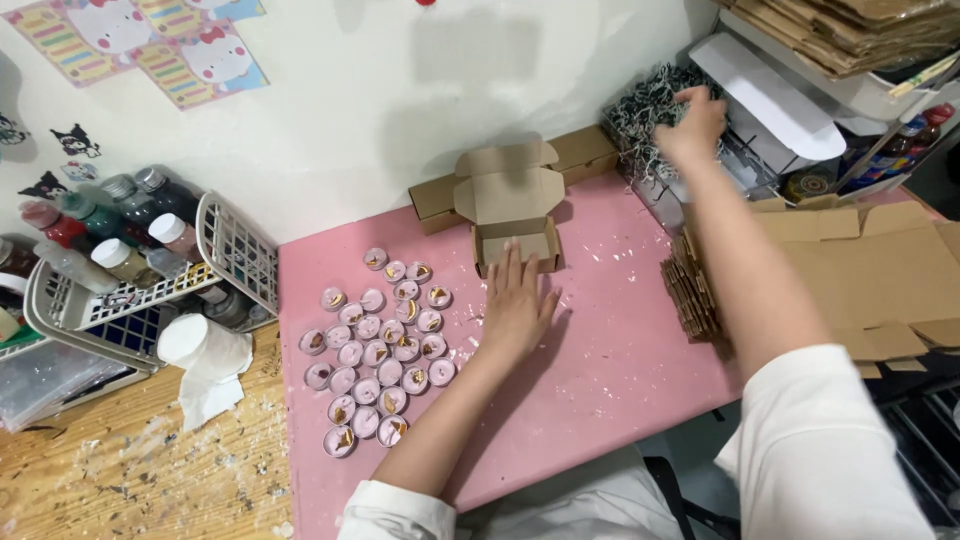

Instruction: Folding cardboard boxes, placing paper filling material inside, and packing candle tins into plastic sleeves and boxes.

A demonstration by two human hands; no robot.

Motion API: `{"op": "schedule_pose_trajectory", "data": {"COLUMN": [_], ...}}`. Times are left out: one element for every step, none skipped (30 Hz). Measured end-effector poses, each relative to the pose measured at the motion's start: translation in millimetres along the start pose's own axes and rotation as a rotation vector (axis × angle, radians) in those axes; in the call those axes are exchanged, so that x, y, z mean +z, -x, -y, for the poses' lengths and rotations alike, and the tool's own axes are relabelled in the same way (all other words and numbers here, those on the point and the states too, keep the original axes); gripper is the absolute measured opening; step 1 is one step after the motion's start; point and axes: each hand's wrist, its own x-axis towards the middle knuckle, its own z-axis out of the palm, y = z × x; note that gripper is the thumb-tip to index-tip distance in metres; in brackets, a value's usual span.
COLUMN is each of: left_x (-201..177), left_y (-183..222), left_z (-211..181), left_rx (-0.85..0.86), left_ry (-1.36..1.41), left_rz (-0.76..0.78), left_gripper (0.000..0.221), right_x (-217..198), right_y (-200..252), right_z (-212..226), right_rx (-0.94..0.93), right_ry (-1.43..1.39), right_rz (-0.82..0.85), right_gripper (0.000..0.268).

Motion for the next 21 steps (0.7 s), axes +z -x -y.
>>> {"op": "schedule_pose_trajectory", "data": {"left_x": [2,4,6,6,6,6,10,14,18,26,33,40,43,46,49,53,58,62,64,66,69], "left_y": [-7,-13,-22,-32,-40,-49,-57,-65,-72,-80,-88,-95,-100,-104,-109,-116,-125,-133,-140,-147,-152], "left_z": [-6,-11,-18,-26,-34,-41,-49,-56,-63,-67,-72,-77,-78,-79,-80,-78,-75,-71,-69,-66,-63], "left_rx": [-0.001,0.0,0.0,0.0,-0.029,-0.058,-0.059,-0.058,-0.057,-0.058,-0.071,-0.085,-0.084,-0.068,-0.05,-0.046,-0.044,-0.042,-0.037,-0.03,-0.024], "left_ry": [0.0,0.019,0.041,0.041,0.066,0.09,0.09,0.08,0.071,0.07,0.119,0.167,0.166,0.186,0.204,0.201,0.196,0.191,0.19,0.241,0.294], "left_rz": [0.002,0.031,0.057,0.057,0.094,0.131,0.131,0.152,0.174,0.176,0.221,0.266,0.264,0.236,0.208,0.206,0.211,0.216,0.214,0.155,0.098], "left_gripper": [0.07,0.071,0.073,0.073,0.068,0.063,0.063,0.061,0.059,0.059,0.06,0.061,0.061,0.059,0.057,0.057,0.057,0.057,0.057,0.062,0.067], "right_x": [-12,-24,-37,-55,-72,-90,-90,-90,-89,-73,-58,-42,-36,-29,-23,-33,-43,-53,-66,-79,-92], "right_y": [-6,-13,-21,-3,16,36,41,46,52,42,33,23,15,8,0,-1,-2,-4,0,4,9], "right_z": [-8,-16,-22,-2,18,37,43,49,54,33,12,-9,-19,-30,-40,-34,-28,-22,-12,-3,5], "right_rx": [0.002,0.022,0.039,0.039,-0.097,-0.234,-0.234,-0.315,-0.394,-0.393,-0.483,-0.572,-0.573,-0.56,-0.546,-0.544,-0.559,-0.573,-0.572,-0.547,-0.521], "right_ry": [0.0,0.141,0.284,0.285,0.412,0.538,0.538,0.628,0.717,0.716,0.703,0.688,0.688,0.683,0.678,0.676,0.637,0.597,0.599,0.535,0.473], "right_rz": [0.001,0.162,0.32,0.32,0.359,0.399,0.4,0.448,0.498,0.5,0.491,0.48,0.478,0.473,0.467,0.462,0.475,0.489,0.483,0.502,0.523], "right_gripper": [0.063,0.072,0.081,0.081,0.1,0.118,0.118,0.12,0.122,0.122,0.093,0.066,0.066,0.044,0.025,0.025,0.02,0.017,0.017,0.017,0.017]}}
